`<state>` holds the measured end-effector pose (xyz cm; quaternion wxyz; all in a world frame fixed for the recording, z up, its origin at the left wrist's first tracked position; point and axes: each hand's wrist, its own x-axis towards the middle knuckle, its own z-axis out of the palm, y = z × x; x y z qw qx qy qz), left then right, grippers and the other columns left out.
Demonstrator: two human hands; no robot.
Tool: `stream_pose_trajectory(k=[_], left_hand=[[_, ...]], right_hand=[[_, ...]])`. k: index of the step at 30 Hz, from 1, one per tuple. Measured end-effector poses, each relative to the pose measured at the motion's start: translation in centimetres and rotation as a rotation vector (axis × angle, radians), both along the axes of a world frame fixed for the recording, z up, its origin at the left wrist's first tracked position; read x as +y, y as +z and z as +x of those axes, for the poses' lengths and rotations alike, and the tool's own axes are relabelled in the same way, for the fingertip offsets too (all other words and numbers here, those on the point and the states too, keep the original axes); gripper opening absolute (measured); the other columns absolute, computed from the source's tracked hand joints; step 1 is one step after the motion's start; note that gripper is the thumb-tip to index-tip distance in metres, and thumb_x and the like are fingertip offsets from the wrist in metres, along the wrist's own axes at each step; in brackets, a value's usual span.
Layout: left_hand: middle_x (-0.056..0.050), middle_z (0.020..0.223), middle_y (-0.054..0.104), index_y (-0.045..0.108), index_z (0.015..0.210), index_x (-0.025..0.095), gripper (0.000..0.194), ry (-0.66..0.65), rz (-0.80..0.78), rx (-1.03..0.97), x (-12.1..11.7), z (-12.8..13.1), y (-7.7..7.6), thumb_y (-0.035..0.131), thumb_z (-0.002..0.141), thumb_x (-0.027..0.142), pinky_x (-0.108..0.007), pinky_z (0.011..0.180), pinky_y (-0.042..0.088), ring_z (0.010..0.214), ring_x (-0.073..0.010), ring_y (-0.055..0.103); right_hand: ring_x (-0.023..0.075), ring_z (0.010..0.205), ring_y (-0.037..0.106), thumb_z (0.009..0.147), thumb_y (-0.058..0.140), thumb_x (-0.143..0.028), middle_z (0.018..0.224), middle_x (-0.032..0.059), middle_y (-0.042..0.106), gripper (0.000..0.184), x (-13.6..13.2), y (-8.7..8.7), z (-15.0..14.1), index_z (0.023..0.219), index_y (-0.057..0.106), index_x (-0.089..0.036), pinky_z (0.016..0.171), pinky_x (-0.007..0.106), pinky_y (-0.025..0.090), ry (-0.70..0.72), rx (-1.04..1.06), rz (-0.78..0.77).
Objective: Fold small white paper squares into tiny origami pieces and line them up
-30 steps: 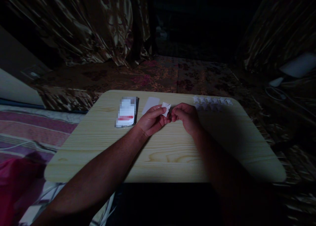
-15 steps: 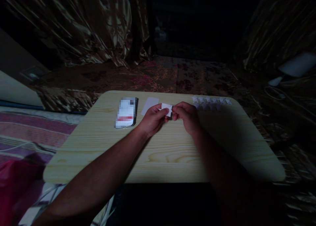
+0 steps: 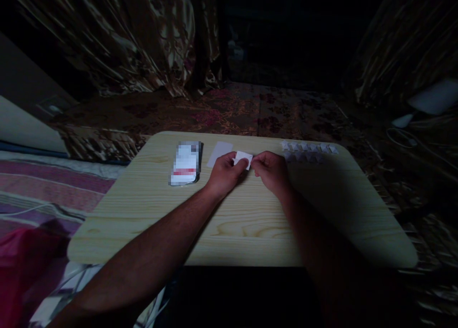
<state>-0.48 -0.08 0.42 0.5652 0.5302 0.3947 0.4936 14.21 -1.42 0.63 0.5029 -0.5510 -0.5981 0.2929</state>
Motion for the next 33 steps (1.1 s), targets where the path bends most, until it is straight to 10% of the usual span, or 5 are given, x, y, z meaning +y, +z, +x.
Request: stream_pose_trajectory(k=[33], left_hand=[[-0.002, 0.068, 0.064, 0.068, 0.087, 0.011, 0.026, 0.003, 0.121, 0.158, 0.27, -0.06, -0.84, 0.063, 0.077, 0.035, -0.021, 0.05, 0.036, 0.055, -0.0093, 0.049]], right_hand=[[0.0128, 0.054, 0.053, 0.073, 0.056, -0.028, 0.056, -0.0018, 0.059, 0.011, -0.06, -0.47, -0.14, 0.069, 0.06, -0.019, 0.052, 0.023, 0.038, -0.028, -0.119, 0.018]])
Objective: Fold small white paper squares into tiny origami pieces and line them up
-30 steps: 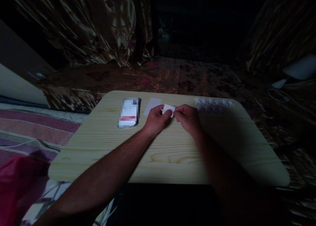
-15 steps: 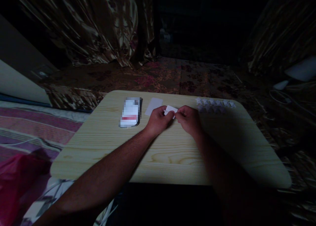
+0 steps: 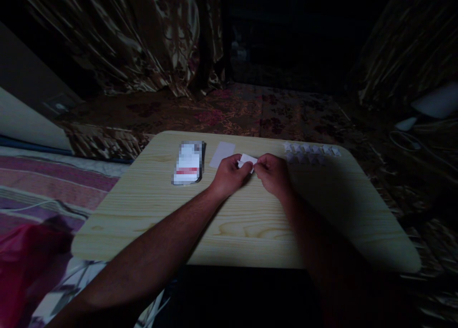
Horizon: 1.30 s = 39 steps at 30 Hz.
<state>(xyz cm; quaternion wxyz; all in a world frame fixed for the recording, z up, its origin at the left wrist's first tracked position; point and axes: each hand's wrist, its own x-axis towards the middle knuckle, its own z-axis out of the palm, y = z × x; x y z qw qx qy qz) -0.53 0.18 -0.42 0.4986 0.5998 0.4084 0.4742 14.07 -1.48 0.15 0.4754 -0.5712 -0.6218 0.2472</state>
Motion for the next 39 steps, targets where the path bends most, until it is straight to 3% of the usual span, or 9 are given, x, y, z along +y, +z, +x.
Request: stream_pose_trajectory(k=[25, 34, 39], left_hand=[[0.0, 0.062, 0.06, 0.065, 0.082, 0.012, 0.025, -0.034, -0.001, 0.064, 0.1, -0.4, 0.5, 0.062, 0.077, 0.036, -0.021, 0.047, 0.033, 0.05, -0.0082, 0.045], [-0.001, 0.069, 0.063, 0.065, 0.082, 0.012, 0.023, -0.047, -0.023, 0.014, -0.1, -0.3, 0.8, 0.07, 0.069, 0.03, -0.021, 0.053, 0.038, 0.058, -0.0098, 0.051], [0.0, 0.069, 0.062, 0.064, 0.081, 0.012, 0.021, -0.025, -0.02, 0.017, 0.0, -0.4, 0.7, 0.068, 0.071, 0.03, -0.021, 0.054, 0.037, 0.057, -0.0093, 0.049]], right_hand=[[0.0134, 0.057, 0.056, 0.07, 0.06, -0.028, 0.059, -0.001, 0.063, 0.011, 0.2, 0.3, 0.6, 0.071, 0.062, -0.018, 0.054, 0.023, 0.039, 0.061, 0.0, -0.05], [0.0122, 0.052, 0.051, 0.068, 0.059, -0.027, 0.056, -0.0021, 0.06, 0.009, 0.4, 0.4, 0.7, 0.067, 0.059, -0.018, 0.05, 0.023, 0.037, 0.033, 0.031, -0.068], [0.0117, 0.052, 0.051, 0.069, 0.059, -0.026, 0.057, -0.0023, 0.061, 0.008, 0.3, 0.5, 0.7, 0.068, 0.059, -0.018, 0.051, 0.022, 0.037, 0.069, 0.035, -0.068]])
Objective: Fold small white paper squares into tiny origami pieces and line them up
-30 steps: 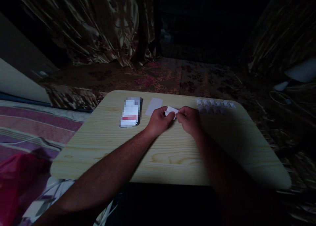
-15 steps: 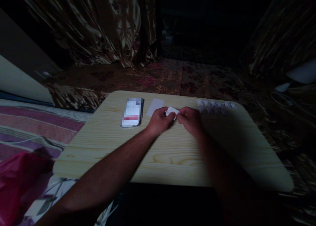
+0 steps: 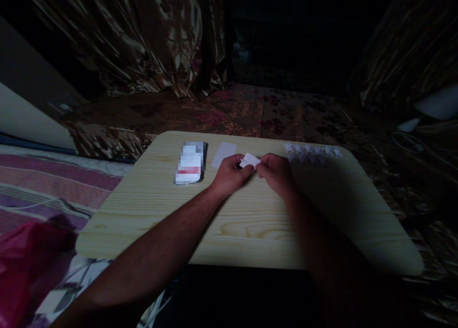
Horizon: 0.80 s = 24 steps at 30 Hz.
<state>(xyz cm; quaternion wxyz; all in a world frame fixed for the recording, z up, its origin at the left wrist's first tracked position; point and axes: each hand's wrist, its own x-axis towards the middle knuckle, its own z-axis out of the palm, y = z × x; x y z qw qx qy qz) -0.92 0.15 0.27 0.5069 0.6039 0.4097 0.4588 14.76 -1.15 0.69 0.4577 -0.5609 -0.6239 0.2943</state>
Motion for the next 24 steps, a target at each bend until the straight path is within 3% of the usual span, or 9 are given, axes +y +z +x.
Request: stream_pose_trajectory(k=[11, 24], left_hand=[[-0.001, 0.072, 0.064, 0.064, 0.079, 0.013, 0.021, 0.028, 0.015, 0.009, -0.09, 0.03, 0.1, 0.07, 0.069, 0.03, -0.022, 0.057, 0.039, 0.06, -0.0103, 0.052], [0.001, 0.063, 0.06, 0.063, 0.076, 0.013, 0.02, -0.007, -0.053, -0.05, 0.17, -0.05, -0.44, 0.07, 0.068, 0.029, -0.022, 0.05, 0.034, 0.052, -0.0082, 0.046]], right_hand=[[0.0114, 0.052, 0.051, 0.069, 0.059, -0.028, 0.057, -0.002, 0.061, 0.011, -0.18, 0.12, -0.17, 0.067, 0.06, -0.017, 0.05, 0.022, 0.036, 0.017, 0.019, -0.014], [0.0107, 0.046, 0.048, 0.071, 0.06, -0.03, 0.05, -0.0034, 0.057, 0.013, -0.39, 0.37, -0.13, 0.067, 0.06, -0.018, 0.047, 0.023, 0.034, 0.077, 0.067, -0.056]])
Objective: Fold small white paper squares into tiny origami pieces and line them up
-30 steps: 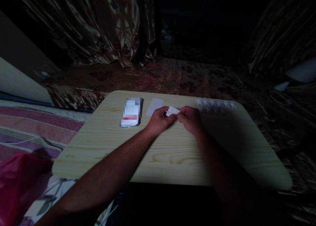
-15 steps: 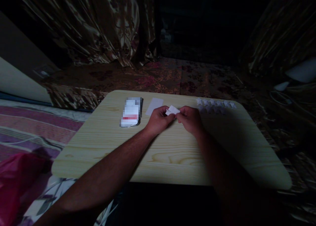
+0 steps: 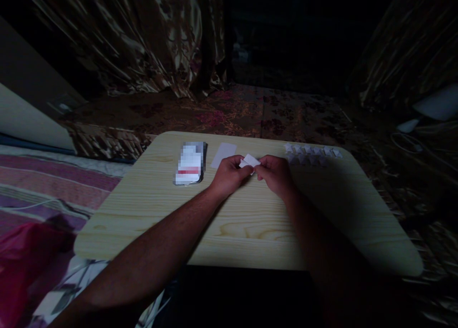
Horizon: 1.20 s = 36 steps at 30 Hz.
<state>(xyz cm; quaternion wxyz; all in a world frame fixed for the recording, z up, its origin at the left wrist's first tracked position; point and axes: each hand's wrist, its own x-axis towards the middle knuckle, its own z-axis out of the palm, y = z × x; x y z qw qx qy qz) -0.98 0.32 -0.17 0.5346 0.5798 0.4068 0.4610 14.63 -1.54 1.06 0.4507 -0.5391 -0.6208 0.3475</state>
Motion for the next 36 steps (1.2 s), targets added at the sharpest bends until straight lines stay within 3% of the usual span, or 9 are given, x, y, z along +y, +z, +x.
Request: stream_pose_trajectory(k=[15, 23, 36], left_hand=[[0.0, 0.065, 0.062, 0.063, 0.078, 0.014, 0.019, 0.043, 0.015, 0.042, -0.16, 0.13, 0.31, 0.067, 0.068, 0.029, -0.021, 0.05, 0.034, 0.053, -0.0089, 0.048], [0.002, 0.062, 0.059, 0.063, 0.079, 0.013, 0.018, -0.023, -0.038, -0.014, -0.15, 0.22, 0.33, 0.066, 0.069, 0.028, -0.021, 0.047, 0.031, 0.049, -0.0074, 0.044], [0.003, 0.059, 0.055, 0.061, 0.079, 0.014, 0.02, 0.007, -0.004, 0.037, -0.18, 0.28, 0.18, 0.065, 0.072, 0.032, -0.021, 0.046, 0.028, 0.048, -0.0069, 0.041]], right_hand=[[0.0112, 0.046, 0.049, 0.069, 0.061, -0.029, 0.049, -0.0036, 0.057, 0.012, 0.1, -0.16, -0.09, 0.066, 0.059, -0.018, 0.046, 0.022, 0.033, -0.007, 0.024, -0.054], [0.012, 0.052, 0.052, 0.069, 0.059, -0.027, 0.055, -0.003, 0.059, 0.009, 0.33, -0.67, -0.03, 0.068, 0.059, -0.018, 0.049, 0.023, 0.034, -0.023, -0.066, 0.056], [0.011, 0.047, 0.049, 0.067, 0.058, -0.023, 0.051, -0.0032, 0.058, 0.007, 0.14, -0.27, -0.02, 0.064, 0.06, -0.018, 0.045, 0.023, 0.032, -0.018, -0.048, 0.008]])
